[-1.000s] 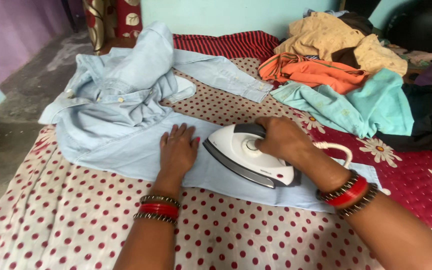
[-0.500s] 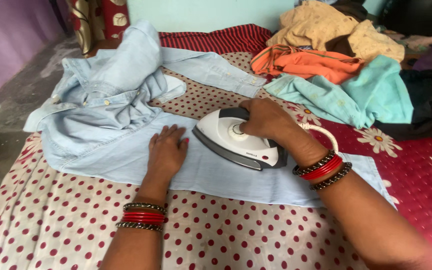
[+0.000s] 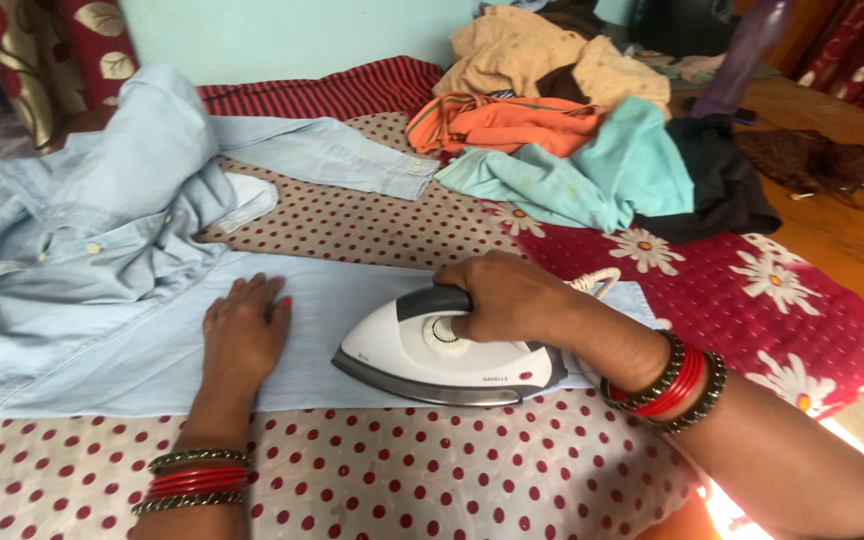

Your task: The person irons a light blue denim shirt on a bed, smoothing the fabric and moving the iron back and forth across the sleeves and body. After ironing, the person folds the shirt and buttons it.

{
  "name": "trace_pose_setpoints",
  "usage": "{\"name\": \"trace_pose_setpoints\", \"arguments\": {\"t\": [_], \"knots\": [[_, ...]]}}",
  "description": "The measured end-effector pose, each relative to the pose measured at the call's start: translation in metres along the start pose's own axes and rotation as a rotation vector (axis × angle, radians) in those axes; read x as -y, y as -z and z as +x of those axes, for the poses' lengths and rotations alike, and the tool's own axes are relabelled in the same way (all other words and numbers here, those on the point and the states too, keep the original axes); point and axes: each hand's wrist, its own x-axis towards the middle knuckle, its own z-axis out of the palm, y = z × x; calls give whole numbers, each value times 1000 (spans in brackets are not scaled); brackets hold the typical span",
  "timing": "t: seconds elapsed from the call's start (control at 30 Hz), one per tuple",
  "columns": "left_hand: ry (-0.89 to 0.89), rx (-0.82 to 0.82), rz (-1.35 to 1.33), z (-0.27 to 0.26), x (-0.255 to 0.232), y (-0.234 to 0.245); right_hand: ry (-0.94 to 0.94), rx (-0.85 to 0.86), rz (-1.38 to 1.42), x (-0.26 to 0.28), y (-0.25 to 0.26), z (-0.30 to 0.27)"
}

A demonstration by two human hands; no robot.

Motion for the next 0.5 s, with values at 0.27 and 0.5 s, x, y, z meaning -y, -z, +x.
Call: {"name": "trace_pose_setpoints", "arguments": {"t": [0.27, 0.5], "knots": [[-36, -27, 12, -2, 2, 0, -77, -128, -179, -46, 11, 12], [-27, -31, 55, -1, -4, 1, -571, -285, -559, -113, 87, -55]]}}
